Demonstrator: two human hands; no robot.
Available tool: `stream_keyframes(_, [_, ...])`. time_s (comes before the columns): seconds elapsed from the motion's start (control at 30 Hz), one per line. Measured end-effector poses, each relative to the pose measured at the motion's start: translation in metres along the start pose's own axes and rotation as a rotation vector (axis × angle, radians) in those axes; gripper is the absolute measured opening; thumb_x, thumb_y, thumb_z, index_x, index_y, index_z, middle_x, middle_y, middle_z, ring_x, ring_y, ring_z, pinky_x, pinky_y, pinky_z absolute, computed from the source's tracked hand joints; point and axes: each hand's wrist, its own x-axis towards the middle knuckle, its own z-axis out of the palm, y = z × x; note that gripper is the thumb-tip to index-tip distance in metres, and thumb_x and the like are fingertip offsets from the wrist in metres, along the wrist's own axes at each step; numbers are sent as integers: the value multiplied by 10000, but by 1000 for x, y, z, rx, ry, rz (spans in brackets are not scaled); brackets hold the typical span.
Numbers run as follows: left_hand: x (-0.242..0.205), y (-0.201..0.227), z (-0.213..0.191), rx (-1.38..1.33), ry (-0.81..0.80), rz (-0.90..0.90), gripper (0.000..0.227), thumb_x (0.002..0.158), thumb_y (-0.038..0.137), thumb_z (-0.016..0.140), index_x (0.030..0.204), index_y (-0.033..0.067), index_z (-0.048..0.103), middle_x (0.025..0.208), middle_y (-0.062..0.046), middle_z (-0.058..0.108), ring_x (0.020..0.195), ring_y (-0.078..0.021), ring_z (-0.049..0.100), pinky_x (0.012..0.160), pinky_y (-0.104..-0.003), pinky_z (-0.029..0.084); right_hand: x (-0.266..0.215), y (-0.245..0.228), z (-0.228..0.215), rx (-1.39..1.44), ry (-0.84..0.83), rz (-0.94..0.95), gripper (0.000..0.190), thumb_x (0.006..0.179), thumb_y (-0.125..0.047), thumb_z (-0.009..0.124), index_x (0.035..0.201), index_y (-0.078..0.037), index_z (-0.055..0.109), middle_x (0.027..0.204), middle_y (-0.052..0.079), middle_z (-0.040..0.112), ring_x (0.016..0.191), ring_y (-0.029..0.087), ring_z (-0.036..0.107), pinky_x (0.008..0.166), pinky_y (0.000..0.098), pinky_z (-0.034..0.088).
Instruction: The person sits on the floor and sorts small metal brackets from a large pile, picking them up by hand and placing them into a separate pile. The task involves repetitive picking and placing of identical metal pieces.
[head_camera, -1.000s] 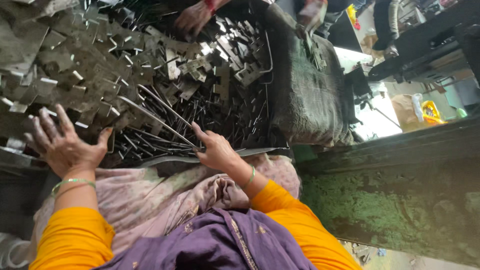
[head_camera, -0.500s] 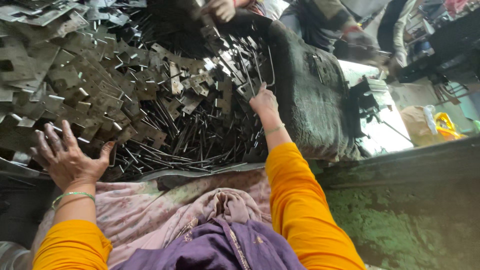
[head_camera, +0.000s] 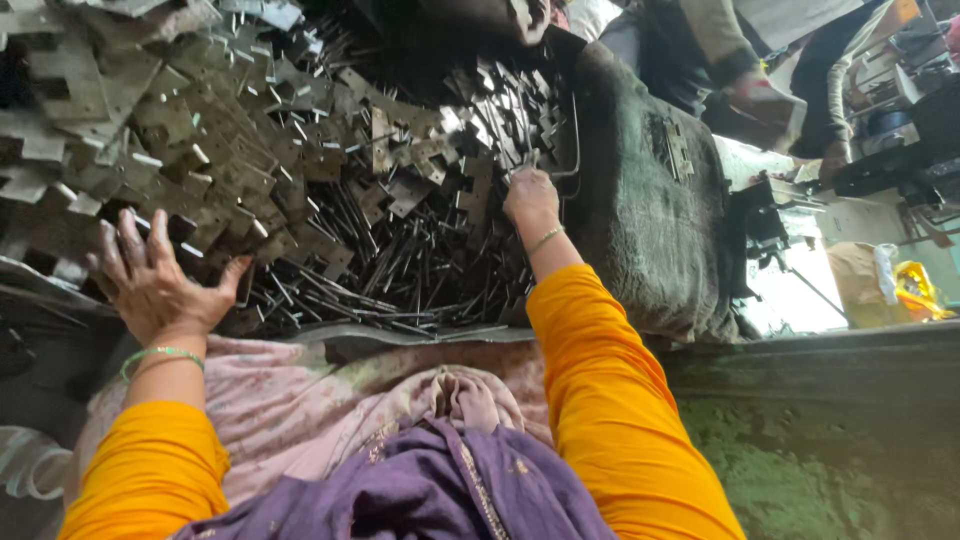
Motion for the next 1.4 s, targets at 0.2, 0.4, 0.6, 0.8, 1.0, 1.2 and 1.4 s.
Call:
stream_keyframes(0.2, [-4, -10, 7, -11, -14, -9, 1005, 861, 706, 788, 1565, 95, 413, 1707, -212, 315, 1643, -431, 210, 1307, -660, 122, -88, 24, 0, -7, -23, -11, 420, 822, -106, 652, 1203, 70, 630, 1142, 251, 691, 1108, 369, 678, 941, 412, 565])
stream_keyframes(0.4, [0, -12, 7, -8, -38, -8, 1019, 907, 753, 744, 1594, 93, 384, 1717, -242, 273, 1646, -443, 177, 1300, -668, 97, -170, 14, -8, -45, 23, -64, 921, 758, -91, 645, 1540, 155, 225, 1028, 314, 656, 937, 405, 701, 837, 425, 590])
stream_keyframes(0.6, [-1, -14, 9, -1, -44, -1, 1003, 895, 748, 744, 1567, 80, 415, 1712, -246, 287, 1627, -448, 191, 1298, -669, 90, -259, 11, -9, 7, -105, -9, 978, 796, -98, 631, 1603, 70, 104, 1041, 327, 629, 893, 445, 696, 798, 474, 592])
stream_keyframes(0.8, [-1, -11, 5, 27, -40, 33, 978, 906, 736, 723, 1555, 62, 439, 1718, -259, 288, 1607, -439, 183, 1309, -677, 84, -341, 29, -10, 191, 114, -247, 994, 744, -195, 764, 1537, 64, 223, 1151, 381, 613, 862, 480, 674, 711, 495, 568])
stream_keyframes(1.0, [-1, 4, -7, -203, -82, -80, 992, 824, 663, 727, 1560, 74, 418, 1673, -294, 263, 1567, -484, 160, 1269, -698, 59, -328, 69, -12, 485, 29, -55, 869, 769, -132, 762, 1558, -26, 412, 769, 235, 663, 686, 403, 650, 670, 445, 537])
stream_keyframes(1.2, [-6, 5, -9, -218, -44, -81, 1008, 790, 615, 749, 1557, 72, 385, 1659, -318, 238, 1561, -479, 157, 1249, -713, 45, -290, 74, -26, 602, 362, -85, 796, 839, -160, 774, 1525, 27, 417, 914, 238, 683, 749, 343, 707, 707, 375, 570])
stream_keyframes(1.4, [-11, -13, 11, 52, 14, 83, 929, 909, 583, 833, 1560, 66, 418, 1710, -303, 259, 1615, -457, 190, 1329, -665, 87, -296, 83, -27, 532, 261, -101, 798, 793, -185, 824, 1483, 19, 479, 1000, 273, 723, 879, 358, 738, 755, 385, 569])
